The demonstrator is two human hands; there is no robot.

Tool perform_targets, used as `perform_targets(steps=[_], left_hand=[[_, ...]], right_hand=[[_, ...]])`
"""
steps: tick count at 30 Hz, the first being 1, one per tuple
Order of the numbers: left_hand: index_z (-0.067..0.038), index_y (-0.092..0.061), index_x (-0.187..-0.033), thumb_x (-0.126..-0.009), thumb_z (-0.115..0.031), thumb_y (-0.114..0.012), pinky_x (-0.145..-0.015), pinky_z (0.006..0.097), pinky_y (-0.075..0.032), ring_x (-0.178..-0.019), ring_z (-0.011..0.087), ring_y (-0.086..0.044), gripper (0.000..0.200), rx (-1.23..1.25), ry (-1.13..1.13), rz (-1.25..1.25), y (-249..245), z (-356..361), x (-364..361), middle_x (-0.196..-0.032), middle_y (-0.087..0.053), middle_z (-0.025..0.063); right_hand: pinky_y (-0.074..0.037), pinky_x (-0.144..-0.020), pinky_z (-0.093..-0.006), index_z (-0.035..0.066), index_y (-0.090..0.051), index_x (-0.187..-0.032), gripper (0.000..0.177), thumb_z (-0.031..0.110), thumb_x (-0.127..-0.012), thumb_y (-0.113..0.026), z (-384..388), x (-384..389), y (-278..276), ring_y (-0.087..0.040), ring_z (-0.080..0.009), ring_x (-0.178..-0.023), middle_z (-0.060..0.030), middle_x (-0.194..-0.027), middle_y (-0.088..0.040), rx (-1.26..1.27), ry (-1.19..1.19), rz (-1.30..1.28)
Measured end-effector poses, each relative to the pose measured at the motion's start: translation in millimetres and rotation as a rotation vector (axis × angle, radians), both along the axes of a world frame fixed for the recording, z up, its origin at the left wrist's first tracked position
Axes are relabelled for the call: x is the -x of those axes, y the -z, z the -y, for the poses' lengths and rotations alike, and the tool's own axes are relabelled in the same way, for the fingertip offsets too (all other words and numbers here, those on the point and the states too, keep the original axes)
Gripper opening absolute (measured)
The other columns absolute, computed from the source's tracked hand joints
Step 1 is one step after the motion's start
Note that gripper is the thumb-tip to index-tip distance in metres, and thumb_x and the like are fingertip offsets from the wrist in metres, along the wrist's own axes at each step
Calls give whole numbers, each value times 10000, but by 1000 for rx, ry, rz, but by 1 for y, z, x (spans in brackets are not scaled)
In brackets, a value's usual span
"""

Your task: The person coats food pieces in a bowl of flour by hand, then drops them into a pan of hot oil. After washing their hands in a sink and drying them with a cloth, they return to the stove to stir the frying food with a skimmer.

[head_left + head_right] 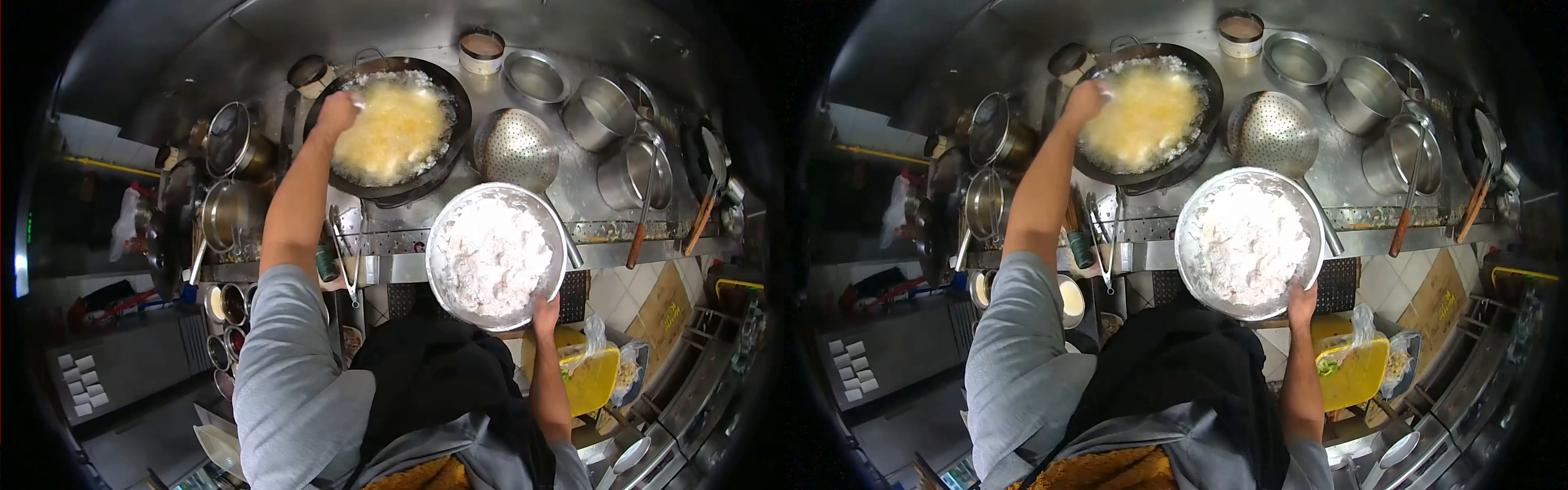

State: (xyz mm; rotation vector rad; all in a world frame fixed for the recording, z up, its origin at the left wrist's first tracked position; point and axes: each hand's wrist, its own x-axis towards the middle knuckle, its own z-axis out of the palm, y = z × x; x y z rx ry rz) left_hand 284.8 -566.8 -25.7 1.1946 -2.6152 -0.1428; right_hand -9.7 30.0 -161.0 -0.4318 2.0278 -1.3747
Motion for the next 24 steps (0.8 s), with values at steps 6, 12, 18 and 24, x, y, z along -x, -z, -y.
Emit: perform_targets(steps=[6, 12, 18, 24], left_hand=[[-61, -672, -946, -807, -140, -582, -767, 463, -512, -859, 405, -634, 183, 79, -263, -182, -28, -10, 15, -855, -664, 216], [-39, -668, -986, -858, -129, -616, -793, 398, -511, -880, 346, -642, 166, -89, 181, -539, -86, -192, 96, -964, -664, 193], [-86, -677, -970, -811, -75, -580, -810, 385, -499, -943, 313, -629, 187, -676, 224, -397, 45, -326, 199, -1034, -652, 172], [-99, -628, -1110, -787, -66, -507, -873, 452, -476, -1042, 366, -574, 346, -369, 82, -149, 126, -367, 248, -1083, -626, 179]], right_hand=[[-448, -897, -338, -67, -473, -1253, 439, 60, -833, -491, -5, -1, -1, -586, -246, -1003, -179, -1109, -616, -78, 23, -30], [-459, -881, -330, -72, -493, -1229, 428, 74, -829, -535, -4, 2, 9, -596, -228, -990, -165, -1104, -626, -41, 23, -58], [-440, -924, -358, -71, -488, -1212, 432, 83, -809, -512, -3, 2, 3, -603, -302, -1020, -218, -1104, -624, -22, 18, -46], [-458, -895, -379, -23, -510, -1200, 409, 136, -825, -536, -3, 0, -2, -626, -338, -1010, -219, -1076, -648, -48, 36, -77]])
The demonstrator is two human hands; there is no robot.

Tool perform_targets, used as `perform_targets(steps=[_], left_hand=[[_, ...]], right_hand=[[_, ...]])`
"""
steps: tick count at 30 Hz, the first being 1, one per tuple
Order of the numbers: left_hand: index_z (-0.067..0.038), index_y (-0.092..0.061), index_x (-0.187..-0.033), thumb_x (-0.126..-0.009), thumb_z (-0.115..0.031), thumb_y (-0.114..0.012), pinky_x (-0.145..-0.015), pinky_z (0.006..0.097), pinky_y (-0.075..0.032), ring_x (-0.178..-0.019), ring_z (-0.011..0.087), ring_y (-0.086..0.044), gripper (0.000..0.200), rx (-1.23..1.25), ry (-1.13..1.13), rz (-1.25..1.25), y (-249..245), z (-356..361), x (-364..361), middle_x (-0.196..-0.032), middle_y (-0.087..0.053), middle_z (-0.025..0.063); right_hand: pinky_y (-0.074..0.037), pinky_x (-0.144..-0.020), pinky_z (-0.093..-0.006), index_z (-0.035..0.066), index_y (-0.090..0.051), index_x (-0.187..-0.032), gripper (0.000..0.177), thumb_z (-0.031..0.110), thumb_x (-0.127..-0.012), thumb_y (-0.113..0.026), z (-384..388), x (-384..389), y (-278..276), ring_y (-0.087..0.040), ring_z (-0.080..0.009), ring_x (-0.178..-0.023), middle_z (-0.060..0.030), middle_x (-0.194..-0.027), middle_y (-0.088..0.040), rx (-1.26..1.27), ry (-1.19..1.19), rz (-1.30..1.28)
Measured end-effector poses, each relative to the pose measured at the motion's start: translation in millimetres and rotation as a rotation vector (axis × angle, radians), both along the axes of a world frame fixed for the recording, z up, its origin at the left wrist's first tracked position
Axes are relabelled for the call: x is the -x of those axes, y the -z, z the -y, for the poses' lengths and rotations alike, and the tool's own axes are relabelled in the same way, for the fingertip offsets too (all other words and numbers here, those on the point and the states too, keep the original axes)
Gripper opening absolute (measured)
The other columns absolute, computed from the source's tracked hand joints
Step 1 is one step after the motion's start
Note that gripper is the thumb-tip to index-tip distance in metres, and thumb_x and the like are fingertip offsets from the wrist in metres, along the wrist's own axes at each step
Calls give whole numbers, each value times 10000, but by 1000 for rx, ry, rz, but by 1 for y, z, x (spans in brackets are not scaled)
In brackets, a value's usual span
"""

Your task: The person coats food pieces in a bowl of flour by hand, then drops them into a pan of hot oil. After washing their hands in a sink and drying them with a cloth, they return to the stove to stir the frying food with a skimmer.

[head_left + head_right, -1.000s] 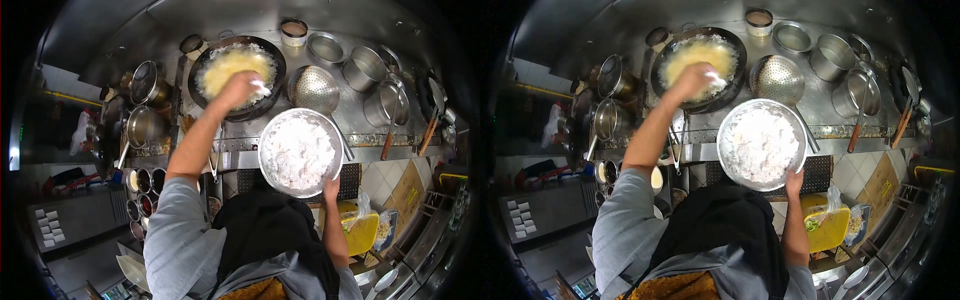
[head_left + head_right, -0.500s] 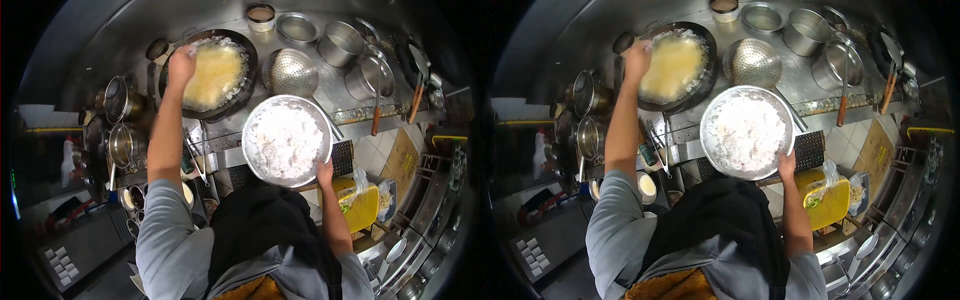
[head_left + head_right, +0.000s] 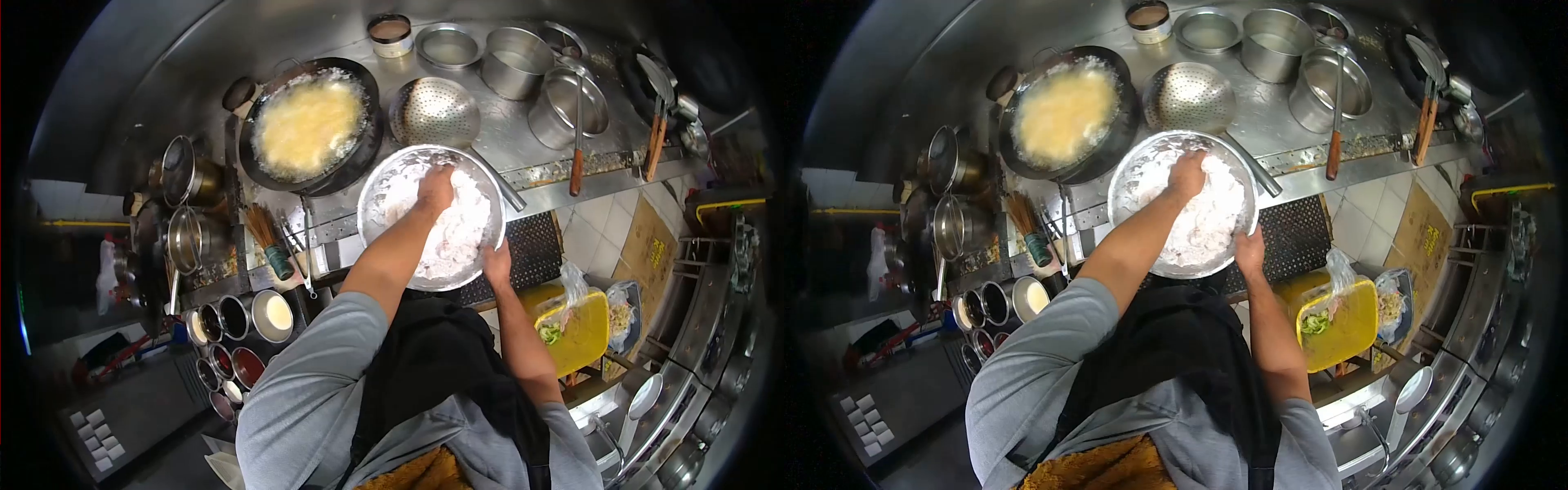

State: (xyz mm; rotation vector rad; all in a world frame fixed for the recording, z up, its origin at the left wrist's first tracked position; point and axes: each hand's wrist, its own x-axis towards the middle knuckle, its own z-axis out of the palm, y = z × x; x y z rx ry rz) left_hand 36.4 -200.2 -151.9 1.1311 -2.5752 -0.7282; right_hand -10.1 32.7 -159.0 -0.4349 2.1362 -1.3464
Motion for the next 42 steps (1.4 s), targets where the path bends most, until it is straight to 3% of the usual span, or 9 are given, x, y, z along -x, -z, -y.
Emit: perform_targets(steps=[5, 9, 12, 16, 17, 21, 33, 37, 42], left_hand=[[-13, -656, -1030, -807, -224, -661, -854, 399, -488, -939, 395, -607, 307, -114, 76, -233, 22, 25, -7, -1055, -635, 219], [2, -575, -1180, -897, -123, -565, -555, 305, -550, -768, 158, -616, 309, -786, -110, -321, -28, 20, -28, -1001, -632, 138], [-7, -552, -1193, -894, -125, -578, -567, 316, -557, -762, 162, -616, 322, -1008, -174, -291, -29, 16, -52, -999, -632, 128], [-7, -553, -1169, -882, -141, -579, -665, 333, -554, -781, 198, -628, 318, -805, -45, 39, -47, -5, -73, -968, -639, 151], [-18, -566, -1165, -843, -143, -625, -843, 361, -505, -927, 273, -618, 351, -678, 74, -1, -40, -9, -78, -1061, -623, 185], [-63, -575, -1203, -756, -143, -718, -987, 386, -407, -1129, 348, -524, 476, -342, 410, 12, -7, -16, -88, -1185, -556, 184], [-10, -602, -1146, -775, -182, -716, -949, 346, -431, -1100, 332, -542, 424, -524, 127, -75, -19, -15, -92, -1114, -583, 200], [-35, -605, -1171, -743, -192, -721, -972, 348, -425, -1141, 335, -520, 470, -523, 296, -103, -14, -15, -86, -1155, -576, 197], [-88, -615, -1194, -678, -218, -746, -989, 367, -424, -1138, 332, -512, 548, -350, 374, 259, -18, -25, -69, -1169, -567, 172]], right_hand=[[-450, -897, -423, -7, -515, -1179, 399, 173, -823, -520, -2, 4, -1, -599, -411, -1032, -257, -1068, -634, -88, -23, -25], [-448, -904, -426, -9, -510, -1187, 406, 177, -827, -522, -2, 4, 3, -596, -415, -1038, -258, -1074, -633, -56, -35, -37], [-447, -907, -423, -15, -507, -1191, 413, 172, -823, -522, -2, 4, 3, -599, -410, -1034, -256, -1080, -632, -32, -37, -30], [-446, -915, -412, -26, -503, -1198, 429, 150, -807, -514, 0, 4, 12, -604, -391, -1038, -250, -1094, -630, 27, -32, -21], [-446, -915, -412, -26, -503, -1198, 429, 150, -807, -514, -1, 4, 16, -604, -391, -1038, -250, -1094, -630, 27, -37, -22], [-434, -939, -386, -32, -498, -1232, 467, 149, -802, -522, 0, 2, -6, -599, -348, -1063, -226, -1115, -630, -17, -27, -19], [-430, -949, -380, -28, -489, -1257, 477, 128, -807, -513, 0, 4, -1, -595, -335, -1079, -222, -1139, -622, -41, -40, 0], [-448, -916, -426, 5, -505, -1214, 444, 162, -798, -512, -1, 1, -4, -612, -399, -1024, -247, -1072, -643, -34, -18, -60], [-429, -948, -388, -30, -503, -1228, 459, 143, -803, -520, 3, 0, -16, -596, -343, -1077, -230, -1130, -626, -91, -19, 9]])
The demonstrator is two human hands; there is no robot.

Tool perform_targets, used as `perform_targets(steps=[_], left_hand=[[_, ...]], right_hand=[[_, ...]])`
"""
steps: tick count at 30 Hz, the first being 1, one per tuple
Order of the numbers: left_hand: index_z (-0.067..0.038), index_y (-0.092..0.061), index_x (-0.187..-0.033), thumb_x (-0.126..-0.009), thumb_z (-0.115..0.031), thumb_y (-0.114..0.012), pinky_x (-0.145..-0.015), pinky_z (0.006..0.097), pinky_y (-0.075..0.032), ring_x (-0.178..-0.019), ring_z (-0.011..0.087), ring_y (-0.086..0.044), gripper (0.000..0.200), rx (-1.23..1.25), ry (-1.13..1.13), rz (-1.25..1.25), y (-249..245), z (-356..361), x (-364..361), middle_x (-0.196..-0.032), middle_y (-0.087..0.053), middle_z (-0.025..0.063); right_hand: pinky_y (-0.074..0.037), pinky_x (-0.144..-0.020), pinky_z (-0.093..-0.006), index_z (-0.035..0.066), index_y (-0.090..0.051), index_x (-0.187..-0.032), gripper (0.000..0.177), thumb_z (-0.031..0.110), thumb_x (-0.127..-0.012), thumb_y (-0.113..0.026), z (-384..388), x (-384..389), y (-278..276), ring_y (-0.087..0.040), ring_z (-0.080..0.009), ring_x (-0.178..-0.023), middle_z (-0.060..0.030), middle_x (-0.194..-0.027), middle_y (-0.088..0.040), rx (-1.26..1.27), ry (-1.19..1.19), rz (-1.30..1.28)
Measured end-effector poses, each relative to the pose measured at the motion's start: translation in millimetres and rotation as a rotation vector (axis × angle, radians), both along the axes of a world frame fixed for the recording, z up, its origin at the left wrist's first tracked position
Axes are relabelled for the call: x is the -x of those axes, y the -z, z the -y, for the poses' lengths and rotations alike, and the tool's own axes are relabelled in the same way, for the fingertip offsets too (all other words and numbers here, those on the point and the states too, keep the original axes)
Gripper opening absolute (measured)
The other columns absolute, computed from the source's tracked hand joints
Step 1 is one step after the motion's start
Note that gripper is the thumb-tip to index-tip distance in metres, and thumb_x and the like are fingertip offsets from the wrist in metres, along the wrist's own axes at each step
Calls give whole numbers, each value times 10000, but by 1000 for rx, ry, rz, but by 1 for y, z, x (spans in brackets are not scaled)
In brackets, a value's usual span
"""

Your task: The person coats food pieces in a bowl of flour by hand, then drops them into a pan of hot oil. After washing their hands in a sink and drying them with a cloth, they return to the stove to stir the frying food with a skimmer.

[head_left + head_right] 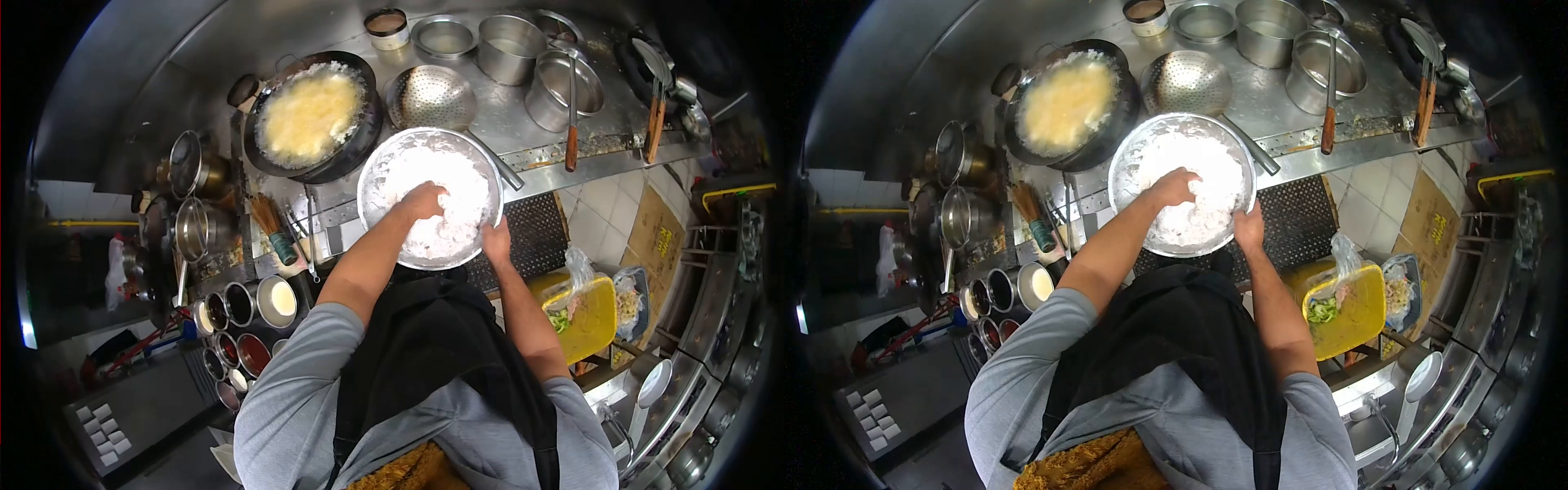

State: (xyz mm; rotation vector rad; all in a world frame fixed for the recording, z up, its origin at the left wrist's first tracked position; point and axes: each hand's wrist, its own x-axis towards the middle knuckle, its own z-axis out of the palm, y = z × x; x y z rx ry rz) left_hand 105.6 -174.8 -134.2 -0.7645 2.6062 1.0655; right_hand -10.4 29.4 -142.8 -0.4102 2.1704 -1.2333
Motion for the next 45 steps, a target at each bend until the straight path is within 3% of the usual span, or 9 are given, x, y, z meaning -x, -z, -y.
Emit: perform_targets(steps=[7, 10, 13, 15, 22, 32, 34, 37, 45], left_hand=[[-104, -622, -1193, -672, -271, -768, -972, 356, -428, -1130, 317, -522, 566, -54, -19, 19, -17, 12, -13, -1089, -599, 177], [-111, -625, -1191, -665, -300, -776, -964, 359, -430, -1121, 314, -530, 579, -476, -304, -23, -40, 6, -29, -1067, -614, 183], [-120, -630, -1171, -678, -282, -757, -960, 367, -425, -1098, 324, -543, 534, -275, -331, -75, -30, 4, -43, -1121, -613, 162], [-138, -636, -1149, -699, -281, -736, -958, 403, -415, -1088, 322, -544, 483, 140, 14, -67, -24, 5, -44, -1163, -613, 121], [-165, -652, -1118, -743, -298, -716, -951, 458, -402, -1111, 298, -530, 403, 341, 130, 59, -24, -17, -22, -1136, -629, 78], [-19, -580, -1118, -788, -179, -731, -841, 307, -476, -1010, 246, -610, 397, -333, -397, -311, -66, -1, -39, -1046, -638, 136], [-32, -518, -1195, -843, -133, -661, -797, 338, -494, -1007, 232, -604, 393, -1008, -574, -546, -69, -4, -43, -1072, -624, 110], [-36, -482, -1218, -885, -92, -601, -709, 345, -505, -905, 198, -613, 358, -1307, -686, -579, -92, -15, -43, -1041, -606, 79], [-58, -520, -1182, -874, -192, -666, -437, 247, -361, -564, 83, -480, 366, -1107, -877, -528, -68, -17, -27, -828, -567, 15]], right_hand=[[-440, -922, -441, 4, -505, -1213, 452, 192, -801, -522, -2, 7, 28, -598, -418, -1039, -270, -1085, -628, -22, -25, -72], [-442, -918, -438, -6, -508, -1203, 443, 188, -804, -524, -4, 4, 10, -597, -421, -1037, -276, -1083, -626, 9, -27, -66], [-448, -910, -427, -21, -507, -1199, 440, 179, -808, -521, -3, 1, 9, -602, -413, -1032, -275, -1079, -629, 72, -6, -56], [-450, -907, -420, -26, -508, -1197, 437, 173, -808, -521, -2, 1, 12, -605, -407, -1027, -270, -1076, -632, 52, -8, -57], [-446, -910, -403, -32, -514, -1188, 420, 155, -811, -516, -3, 2, 19, -609, -388, -1020, -255, -1065, -636, 158, -13, -31], [-432, -939, -372, -57, -496, -1222, 465, 101, -784, -502, -1, 0, 3, -596, -335, -1061, -226, -1111, -625, 80, -7, -1], [-431, -940, -371, -56, -497, -1223, 467, 99, -783, -502, -1, 1, 4, -595, -337, -1064, -230, -1122, -622, 68, 6, 16], [-432, -939, -365, -54, -499, -1223, 465, 95, -783, -498, -1, 2, 11, -595, -325, -1063, -223, -1129, -622, 120, -1, 42], [-440, -925, -374, -50, -484, -1240, 474, 118, -797, -510, -2, 2, 26, -608, -326, -1038, -232, -1117, -626, 167, -24, 14]])
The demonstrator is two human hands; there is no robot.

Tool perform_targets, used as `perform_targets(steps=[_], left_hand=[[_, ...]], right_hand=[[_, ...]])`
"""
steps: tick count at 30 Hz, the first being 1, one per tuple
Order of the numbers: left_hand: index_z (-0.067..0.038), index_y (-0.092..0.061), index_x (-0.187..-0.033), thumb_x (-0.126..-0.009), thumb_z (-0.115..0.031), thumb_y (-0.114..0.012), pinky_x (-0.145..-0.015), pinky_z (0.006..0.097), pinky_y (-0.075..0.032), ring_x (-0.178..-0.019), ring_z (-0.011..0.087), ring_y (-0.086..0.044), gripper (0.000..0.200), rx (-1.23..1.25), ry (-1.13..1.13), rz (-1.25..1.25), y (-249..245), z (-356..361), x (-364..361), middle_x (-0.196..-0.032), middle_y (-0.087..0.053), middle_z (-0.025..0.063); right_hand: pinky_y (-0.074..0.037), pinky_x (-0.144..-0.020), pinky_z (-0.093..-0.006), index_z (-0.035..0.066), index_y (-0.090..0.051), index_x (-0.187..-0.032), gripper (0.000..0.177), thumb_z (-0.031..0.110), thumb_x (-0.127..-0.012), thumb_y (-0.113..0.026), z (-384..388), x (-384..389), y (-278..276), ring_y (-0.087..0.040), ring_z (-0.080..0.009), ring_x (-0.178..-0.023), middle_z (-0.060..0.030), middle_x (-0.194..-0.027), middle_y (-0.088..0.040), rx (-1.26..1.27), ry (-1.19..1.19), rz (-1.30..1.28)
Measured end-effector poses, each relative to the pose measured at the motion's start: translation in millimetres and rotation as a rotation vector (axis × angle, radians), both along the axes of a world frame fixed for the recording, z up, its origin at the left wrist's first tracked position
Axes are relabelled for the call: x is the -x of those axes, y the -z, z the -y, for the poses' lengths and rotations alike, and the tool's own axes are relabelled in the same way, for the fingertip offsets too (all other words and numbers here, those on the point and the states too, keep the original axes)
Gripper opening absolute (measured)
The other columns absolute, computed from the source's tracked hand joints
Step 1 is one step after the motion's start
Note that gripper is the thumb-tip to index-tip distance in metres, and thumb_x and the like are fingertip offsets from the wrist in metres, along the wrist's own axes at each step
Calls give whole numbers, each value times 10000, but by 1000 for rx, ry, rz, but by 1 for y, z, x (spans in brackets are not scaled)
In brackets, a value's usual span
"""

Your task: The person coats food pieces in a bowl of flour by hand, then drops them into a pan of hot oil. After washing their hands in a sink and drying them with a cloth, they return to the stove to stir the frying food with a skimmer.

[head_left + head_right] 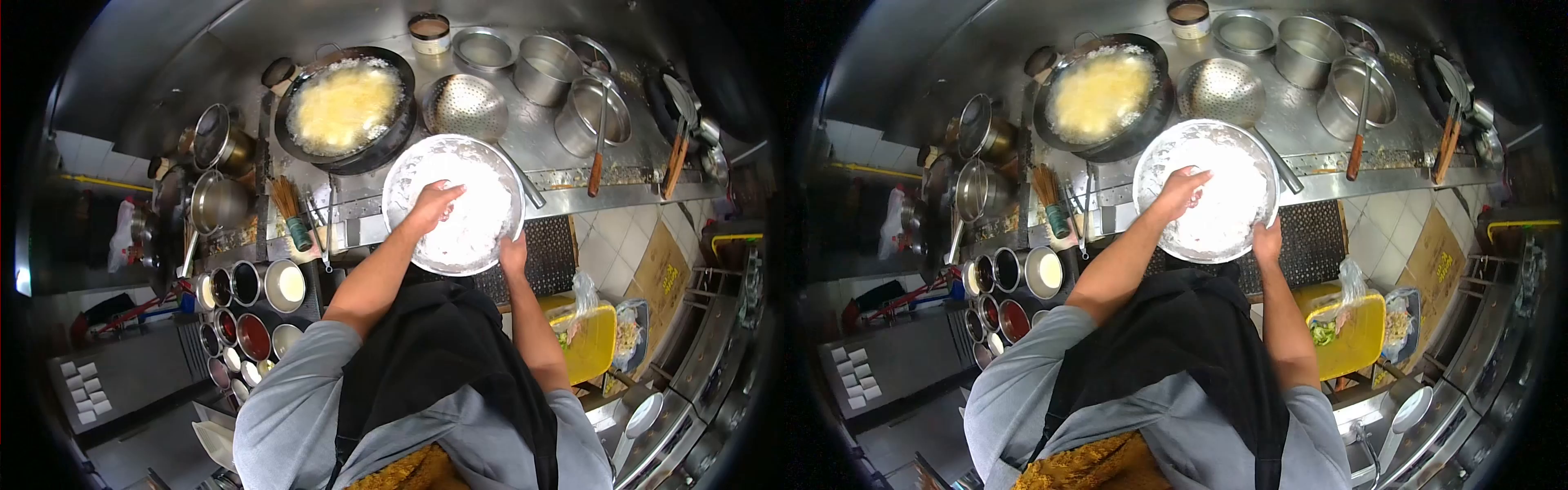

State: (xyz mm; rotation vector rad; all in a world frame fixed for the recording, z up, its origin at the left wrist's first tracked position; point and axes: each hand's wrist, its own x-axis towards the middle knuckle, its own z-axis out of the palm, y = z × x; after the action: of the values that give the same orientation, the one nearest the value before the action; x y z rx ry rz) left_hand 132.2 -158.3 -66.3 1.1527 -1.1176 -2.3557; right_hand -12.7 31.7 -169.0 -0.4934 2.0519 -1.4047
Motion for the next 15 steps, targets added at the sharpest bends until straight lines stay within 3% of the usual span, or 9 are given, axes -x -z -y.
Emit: perform_targets(steps=[2, 5, 10, 15], left_hand=[[-54, -559, -1136, -873, -169, -667, -353, 208, -277, -466, 74, -441, 308, 11, 51, 20, 5, 0, 5, -746, -571, 23], [-57, -571, -1063, -898, -126, -637, -358, 203, -262, -510, 79, -451, 190, 63, 164, 3, -14, -5, 10, -749, -553, 20], [-47, -610, -1038, -897, -81, -620, -377, 209, -315, -530, 92, -477, 146, -6, 124, -40, -22, 7, 8, -786, -577, 35], [-36, -607, -971, -925, -187, -616, -394, 208, -317, -535, 90, -469, 157, -96, 78, -182, -45, 25, 9, -789, -559, 21]], right_hand=[[-430, -939, -368, -64, -482, -1237, 469, 93, -795, -505, 0, 2, 3, -595, -324, -1058, -229, -1142, -613, 1, -1, 10], [-429, -942, -373, -60, -483, -1239, 474, 97, -792, -509, 0, 3, 1, -595, -332, -1061, -232, -1140, -615, -35, -13, -28], [-429, -948, -373, -59, -486, -1236, 471, 96, -791, -505, 0, 5, 16, -594, -328, -1068, -231, -1143, -616, -8, -7, -36], [-438, -939, -354, -73, -481, -1222, 441, 54, -800, -503, 0, 0, 1, -595, -289, -1042, -206, -1132, -613, 12, 6, 29]])
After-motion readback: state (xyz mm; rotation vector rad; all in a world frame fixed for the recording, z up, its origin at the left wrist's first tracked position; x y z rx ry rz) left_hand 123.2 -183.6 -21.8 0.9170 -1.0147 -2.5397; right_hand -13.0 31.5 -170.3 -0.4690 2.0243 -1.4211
